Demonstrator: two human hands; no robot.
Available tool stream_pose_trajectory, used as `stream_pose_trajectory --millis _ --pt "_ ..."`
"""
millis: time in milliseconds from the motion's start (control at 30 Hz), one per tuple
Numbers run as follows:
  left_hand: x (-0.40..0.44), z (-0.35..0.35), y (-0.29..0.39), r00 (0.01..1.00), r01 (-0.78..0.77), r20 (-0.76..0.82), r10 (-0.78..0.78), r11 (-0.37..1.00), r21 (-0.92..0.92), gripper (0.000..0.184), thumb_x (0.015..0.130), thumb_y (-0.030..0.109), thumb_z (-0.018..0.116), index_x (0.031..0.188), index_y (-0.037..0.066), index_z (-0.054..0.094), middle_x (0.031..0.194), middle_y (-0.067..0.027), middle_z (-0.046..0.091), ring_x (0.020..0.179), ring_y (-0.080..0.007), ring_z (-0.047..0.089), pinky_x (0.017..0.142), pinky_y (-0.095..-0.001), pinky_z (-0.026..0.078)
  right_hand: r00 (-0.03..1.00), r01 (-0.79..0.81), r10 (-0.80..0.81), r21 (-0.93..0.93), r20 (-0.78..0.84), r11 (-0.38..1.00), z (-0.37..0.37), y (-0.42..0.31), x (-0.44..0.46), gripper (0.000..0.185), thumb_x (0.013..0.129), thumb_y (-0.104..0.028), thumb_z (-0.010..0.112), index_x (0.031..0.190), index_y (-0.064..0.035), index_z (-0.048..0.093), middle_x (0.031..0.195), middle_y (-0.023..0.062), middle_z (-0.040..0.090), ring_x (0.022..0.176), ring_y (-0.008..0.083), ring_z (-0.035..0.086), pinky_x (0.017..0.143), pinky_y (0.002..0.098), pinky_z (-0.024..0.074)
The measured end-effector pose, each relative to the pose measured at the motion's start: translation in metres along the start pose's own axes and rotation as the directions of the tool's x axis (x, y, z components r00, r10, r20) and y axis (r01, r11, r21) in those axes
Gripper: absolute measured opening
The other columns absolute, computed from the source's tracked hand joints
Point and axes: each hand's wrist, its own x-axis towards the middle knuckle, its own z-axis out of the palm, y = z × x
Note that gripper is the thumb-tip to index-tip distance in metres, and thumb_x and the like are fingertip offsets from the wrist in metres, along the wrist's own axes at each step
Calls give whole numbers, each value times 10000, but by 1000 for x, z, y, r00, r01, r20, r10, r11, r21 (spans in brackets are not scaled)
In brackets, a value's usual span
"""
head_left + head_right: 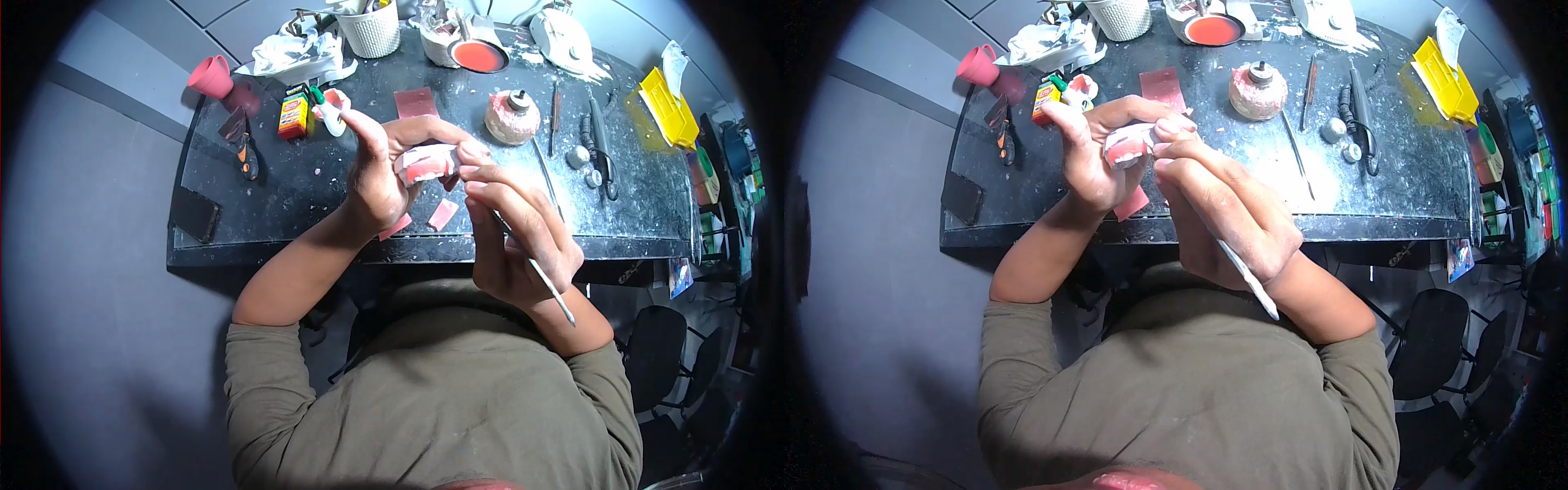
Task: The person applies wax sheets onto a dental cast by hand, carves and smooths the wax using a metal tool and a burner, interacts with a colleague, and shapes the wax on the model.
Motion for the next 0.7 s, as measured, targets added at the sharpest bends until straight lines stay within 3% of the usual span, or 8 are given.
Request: stream_pose_trajectory --millis 100,167,267,333,467,533,700 --pt "2 0 -1 999 -45 6 45 990 135 1156 924 858 62 1124 -111 660 1081 -208 722 1004 -259 703 952 -382 542 998 -42 42 -6 -43 999 -2 -2 -1 255 821 138 757 1064 100 688 1035 243 729 954 301 758 827 353 611" --pt "2 -1 -4 994 -107 3 108 978 178 1169 937 780 -86 1103 -85 683 1049 -180 727 1031 -251 702 1019 -363 506 999 -38 37 -8 -30 999 -2 -1 -1 241 832 123 757 1063 92 694 1027 234 734 942 293 759 817 345 608" --pt "3 -4 -2 991 -136 27 134 964 227 1152 947 775 -67 1093 -81 690 1049 -175 729 1025 -245 705 1009 -356 512 999 -37 36 -19 -8 999 -3 -3 0 214 853 92 757 1061 76 704 1011 217 742 920 277 761 798 329 602" --pt "3 -3 -2 990 -143 30 140 961 238 1150 949 776 -62 1090 -81 692 1048 -174 730 1022 -244 706 1006 -354 514 993 -97 99 -36 69 995 -8 -7 3 191 896 114 706 1075 58 672 1028 205 748 993 290 755 890 355 582" --pt "3 -1 3 988 -154 37 149 941 300 1130 958 769 -49 1086 -75 691 1045 -167 731 1013 -235 709 998 -352 519 994 -91 94 -45 58 995 -7 -4 3 201 888 107 720 1075 48 676 1021 196 753 983 290 758 882 350 582" --pt "3 -1 2 989 -149 37 145 938 312 1123 962 763 -49 1085 -73 691 1044 -165 731 1012 -232 709 998 -351 520 999 -42 44 -69 24 997 -6 -1 4 173 858 57 771 1023 62 722 987 201 745 878 271 765 752 324 610" --pt "3 1 0 988 -143 -10 152 950 276 1090 984 722 -67 1070 -61 687 1028 -158 729 1008 -226 709 997 -345 522 999 -34 34 -50 -9 998 -1 1 1 178 861 84 752 1034 71 710 980 207 742 890 280 764 777 334 611"
